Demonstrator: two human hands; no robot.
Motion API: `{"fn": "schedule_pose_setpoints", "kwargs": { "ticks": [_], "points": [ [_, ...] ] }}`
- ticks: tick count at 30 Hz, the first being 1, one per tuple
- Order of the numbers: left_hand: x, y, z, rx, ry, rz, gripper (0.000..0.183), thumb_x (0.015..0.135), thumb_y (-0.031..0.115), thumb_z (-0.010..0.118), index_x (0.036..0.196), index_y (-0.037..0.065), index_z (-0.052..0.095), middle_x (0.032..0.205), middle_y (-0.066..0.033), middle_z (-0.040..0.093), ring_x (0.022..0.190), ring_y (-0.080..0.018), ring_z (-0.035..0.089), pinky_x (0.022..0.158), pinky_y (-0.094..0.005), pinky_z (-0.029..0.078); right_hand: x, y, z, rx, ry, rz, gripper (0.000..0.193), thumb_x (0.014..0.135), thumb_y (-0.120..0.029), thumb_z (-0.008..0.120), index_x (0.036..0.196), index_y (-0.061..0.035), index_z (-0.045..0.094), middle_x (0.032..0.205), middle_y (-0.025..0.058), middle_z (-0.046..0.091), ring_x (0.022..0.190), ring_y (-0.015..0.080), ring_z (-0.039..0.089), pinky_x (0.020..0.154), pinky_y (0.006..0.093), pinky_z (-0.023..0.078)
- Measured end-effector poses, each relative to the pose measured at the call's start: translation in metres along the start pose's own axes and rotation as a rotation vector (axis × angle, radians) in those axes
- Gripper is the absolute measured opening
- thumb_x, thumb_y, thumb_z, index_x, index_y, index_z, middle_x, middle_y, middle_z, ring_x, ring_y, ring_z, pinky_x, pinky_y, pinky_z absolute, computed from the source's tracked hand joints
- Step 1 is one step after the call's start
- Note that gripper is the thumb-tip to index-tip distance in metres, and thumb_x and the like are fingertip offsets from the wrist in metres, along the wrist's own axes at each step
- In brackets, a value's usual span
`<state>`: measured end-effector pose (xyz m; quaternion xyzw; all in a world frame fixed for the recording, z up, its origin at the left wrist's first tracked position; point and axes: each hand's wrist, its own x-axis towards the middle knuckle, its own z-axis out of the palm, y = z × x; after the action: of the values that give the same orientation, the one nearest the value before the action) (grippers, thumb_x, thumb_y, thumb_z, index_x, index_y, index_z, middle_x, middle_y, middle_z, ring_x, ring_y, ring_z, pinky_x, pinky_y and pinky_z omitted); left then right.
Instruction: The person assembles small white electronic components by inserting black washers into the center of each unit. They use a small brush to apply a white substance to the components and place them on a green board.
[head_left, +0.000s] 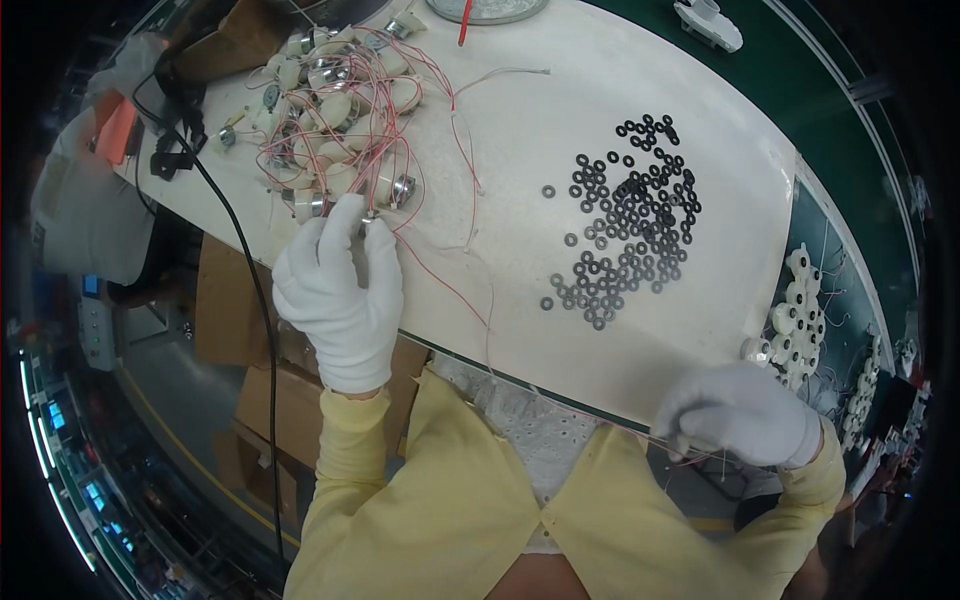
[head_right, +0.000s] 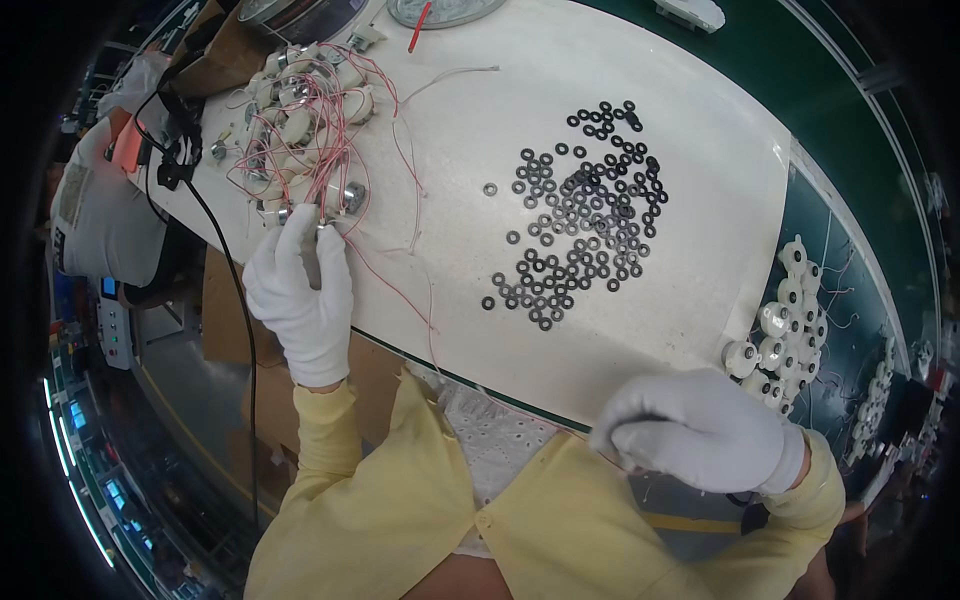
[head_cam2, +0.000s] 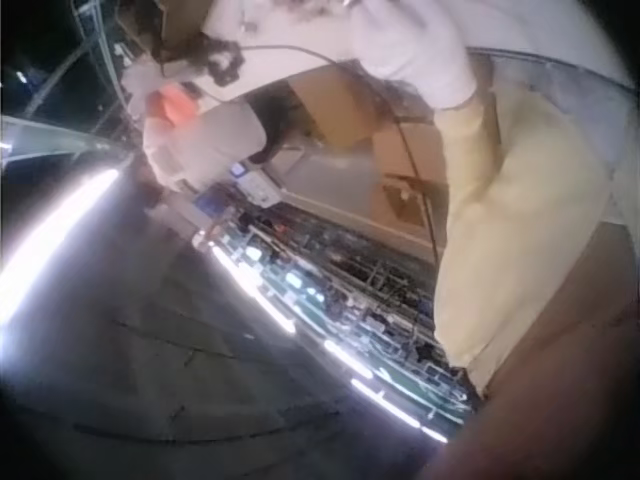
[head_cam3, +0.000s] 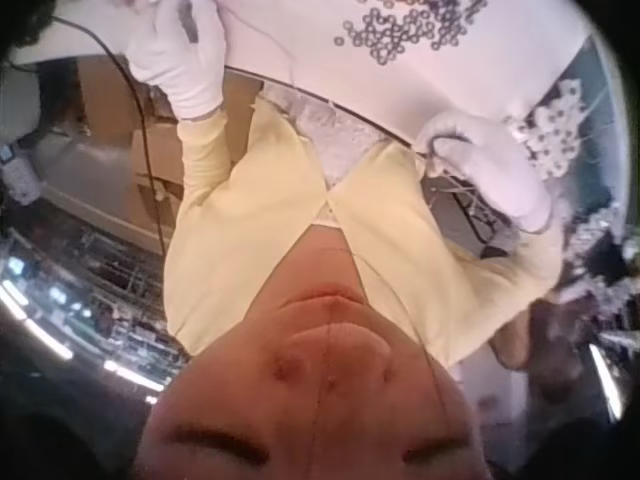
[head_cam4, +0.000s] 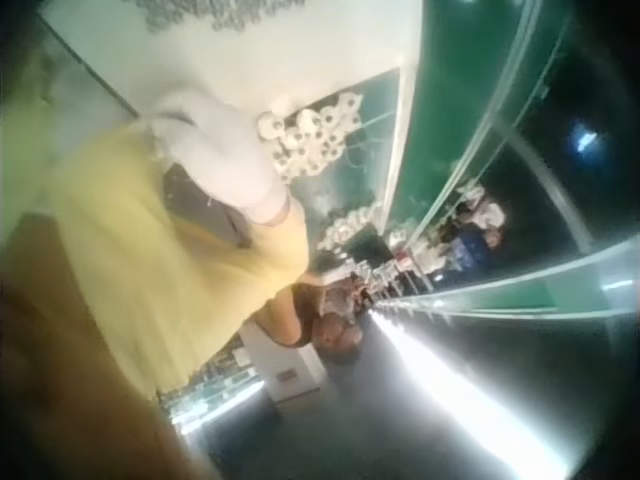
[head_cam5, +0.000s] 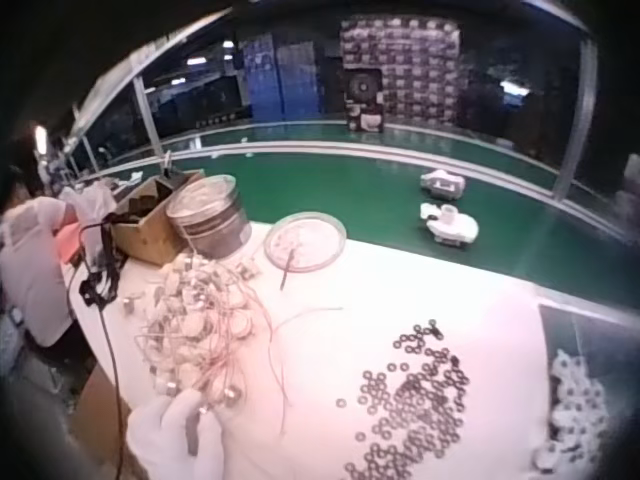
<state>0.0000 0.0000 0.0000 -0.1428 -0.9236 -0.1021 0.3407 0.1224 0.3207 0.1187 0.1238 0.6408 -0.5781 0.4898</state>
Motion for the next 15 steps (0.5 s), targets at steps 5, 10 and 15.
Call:
{"fn": "schedule_pose_setpoints", "kwargs": {
  "ticks": [5,10,15],
  "points": [
    [0.011,-0.008,0.006,-0.11,-0.001,0.017,0.022,0.082,0.012,0.071,0.104,0.011,0.07,0.087,-0.005,0.064,0.078,-0.0242,0.059,0.075,-0.0388,0.046,-0.011,0.001,0.008,-0.46,-0.06,-0.108,0.019,0.086,-0.019,0.057,0.095,-0.0071,0.068,0.076,0.0097,0.068,0.072,0.0227,0.068,0.066,0.0313,0.052],
    [0.013,-0.012,0.006,-0.04,-0.002,0.091,0.028,0.076,0.018,0.074,0.103,0.021,0.069,0.091,0.0018,0.064,0.097,-0.0261,0.059,0.086,-0.0395,0.045,0.003,0.009,0.019,-1.074,0.401,-0.473,0.011,0.074,-0.014,0.061,0.085,-0.0105,0.061,0.073,0.004,0.059,0.065,0.0222,0.059,0.061,0.0337,0.045],
    [0.01,-0.014,0.003,-0.123,-0.036,0.049,0.03,0.075,0.018,0.074,0.105,0.022,0.069,0.094,0.002,0.065,0.107,-0.0288,0.057,0.091,-0.0435,0.043,0.033,0.01,0.017,-1.597,0.609,-0.635,0.02,0.068,-0.019,0.067,0.084,-0.0122,0.056,0.082,0.0007,0.049,0.072,0.0194,0.05,0.064,0.0343,0.038]
  ]
}}
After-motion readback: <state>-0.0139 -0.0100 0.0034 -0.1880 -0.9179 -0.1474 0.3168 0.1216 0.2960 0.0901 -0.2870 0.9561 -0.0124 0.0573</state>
